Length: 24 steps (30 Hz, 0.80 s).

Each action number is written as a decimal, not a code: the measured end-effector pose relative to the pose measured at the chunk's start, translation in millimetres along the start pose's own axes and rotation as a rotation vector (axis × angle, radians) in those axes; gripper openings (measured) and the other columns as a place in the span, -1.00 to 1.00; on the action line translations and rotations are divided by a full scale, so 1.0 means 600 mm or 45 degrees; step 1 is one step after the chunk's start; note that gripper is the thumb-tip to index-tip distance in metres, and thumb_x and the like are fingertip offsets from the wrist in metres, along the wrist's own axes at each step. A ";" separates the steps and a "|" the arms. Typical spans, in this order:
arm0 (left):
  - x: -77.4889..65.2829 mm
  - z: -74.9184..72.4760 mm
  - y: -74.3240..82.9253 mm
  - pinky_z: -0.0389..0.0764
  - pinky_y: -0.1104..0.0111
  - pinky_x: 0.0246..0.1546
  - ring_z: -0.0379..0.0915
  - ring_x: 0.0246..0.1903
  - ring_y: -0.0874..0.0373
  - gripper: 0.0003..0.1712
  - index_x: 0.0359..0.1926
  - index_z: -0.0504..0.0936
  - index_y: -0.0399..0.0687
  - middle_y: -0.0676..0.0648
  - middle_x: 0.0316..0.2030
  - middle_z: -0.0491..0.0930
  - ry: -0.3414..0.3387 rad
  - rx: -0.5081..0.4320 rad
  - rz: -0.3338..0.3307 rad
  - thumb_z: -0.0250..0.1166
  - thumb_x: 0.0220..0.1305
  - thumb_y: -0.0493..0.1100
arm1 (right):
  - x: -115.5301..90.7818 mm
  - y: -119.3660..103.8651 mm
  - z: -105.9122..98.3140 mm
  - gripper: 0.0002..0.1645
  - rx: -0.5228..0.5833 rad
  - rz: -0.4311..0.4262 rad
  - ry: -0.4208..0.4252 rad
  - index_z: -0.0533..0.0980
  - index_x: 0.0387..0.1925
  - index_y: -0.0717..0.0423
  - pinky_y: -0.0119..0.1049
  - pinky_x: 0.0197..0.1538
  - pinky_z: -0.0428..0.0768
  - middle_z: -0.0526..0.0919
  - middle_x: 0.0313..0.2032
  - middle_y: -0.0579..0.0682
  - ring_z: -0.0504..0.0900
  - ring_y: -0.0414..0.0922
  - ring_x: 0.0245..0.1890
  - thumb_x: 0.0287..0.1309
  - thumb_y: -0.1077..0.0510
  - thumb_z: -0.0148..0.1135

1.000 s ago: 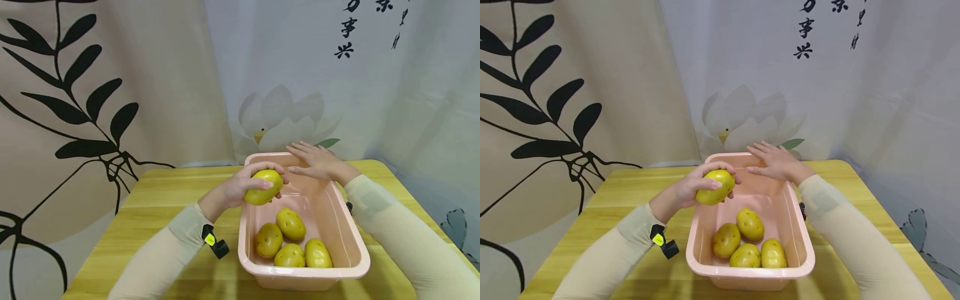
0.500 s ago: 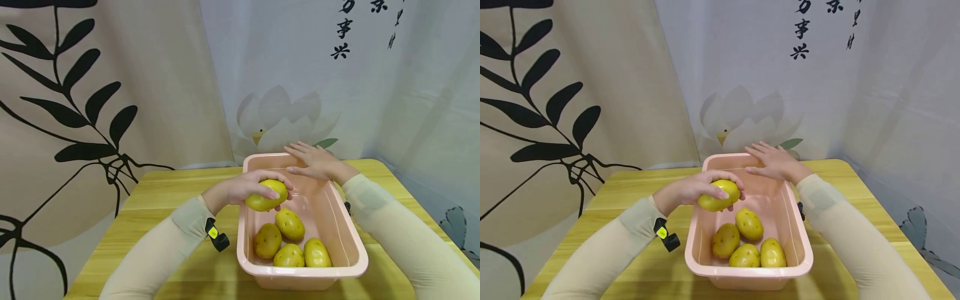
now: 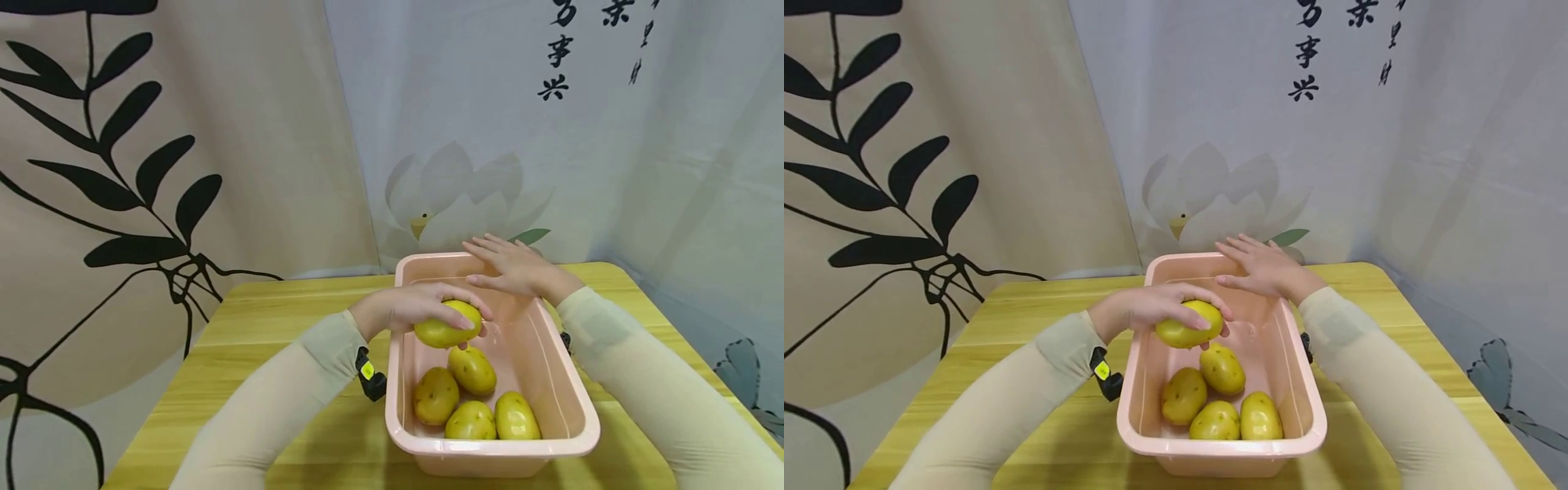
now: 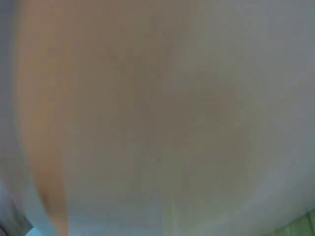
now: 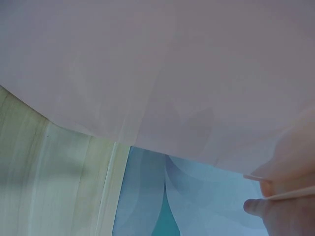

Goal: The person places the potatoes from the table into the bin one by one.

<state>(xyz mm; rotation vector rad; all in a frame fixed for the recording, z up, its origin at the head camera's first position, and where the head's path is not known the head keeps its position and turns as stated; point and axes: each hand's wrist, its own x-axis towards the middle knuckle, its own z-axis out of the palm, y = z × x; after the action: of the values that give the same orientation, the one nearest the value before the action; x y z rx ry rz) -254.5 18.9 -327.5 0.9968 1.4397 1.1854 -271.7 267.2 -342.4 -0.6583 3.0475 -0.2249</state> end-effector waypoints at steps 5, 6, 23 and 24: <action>0.010 -0.005 -0.001 0.55 0.19 0.03 0.52 0.01 0.04 -0.53 0.22 0.46 -0.18 -0.14 0.09 0.54 0.016 0.007 -0.021 0.18 0.30 -0.22 | 0.001 0.002 0.004 -0.04 -0.005 0.002 0.015 -0.08 0.50 -0.29 0.34 0.34 -0.16 -0.08 0.50 -0.06 -0.22 0.05 0.49 0.20 -0.53 -0.14; 0.012 -0.005 -0.001 0.54 0.23 0.03 0.52 0.01 0.06 -0.54 0.22 0.47 -0.17 -0.11 0.08 0.55 0.018 0.016 -0.030 0.18 0.31 -0.22 | 0.002 0.002 0.004 -0.04 -0.004 0.002 0.016 -0.08 0.50 -0.29 0.34 0.34 -0.16 -0.08 0.50 -0.06 -0.22 0.05 0.49 0.20 -0.52 -0.13; 0.018 -0.007 -0.006 0.53 0.30 0.05 0.50 0.01 0.11 -0.47 0.21 0.51 -0.04 -0.03 0.06 0.57 0.040 0.134 -0.101 0.34 0.19 -0.29 | 0.001 0.000 0.004 -0.02 0.014 -0.006 0.022 -0.04 0.51 -0.24 0.33 0.34 -0.14 -0.05 0.49 -0.04 -0.20 0.05 0.48 0.19 -0.53 -0.14; 0.018 -0.008 -0.006 0.54 0.30 0.04 0.50 0.00 0.11 -0.45 0.22 0.50 -0.03 -0.03 0.07 0.57 0.037 0.143 -0.102 0.34 0.18 -0.30 | 0.001 0.000 0.004 -0.03 0.012 -0.009 0.024 -0.04 0.51 -0.25 0.34 0.33 -0.14 -0.05 0.49 -0.03 -0.20 0.06 0.48 0.19 -0.53 -0.14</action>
<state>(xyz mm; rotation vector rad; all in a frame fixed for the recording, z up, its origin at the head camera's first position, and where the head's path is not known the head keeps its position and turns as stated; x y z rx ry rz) -261.2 27.8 -332.9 0.9924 1.5694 1.0750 -272.2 266.8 -344.6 -0.6697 3.0603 -0.2469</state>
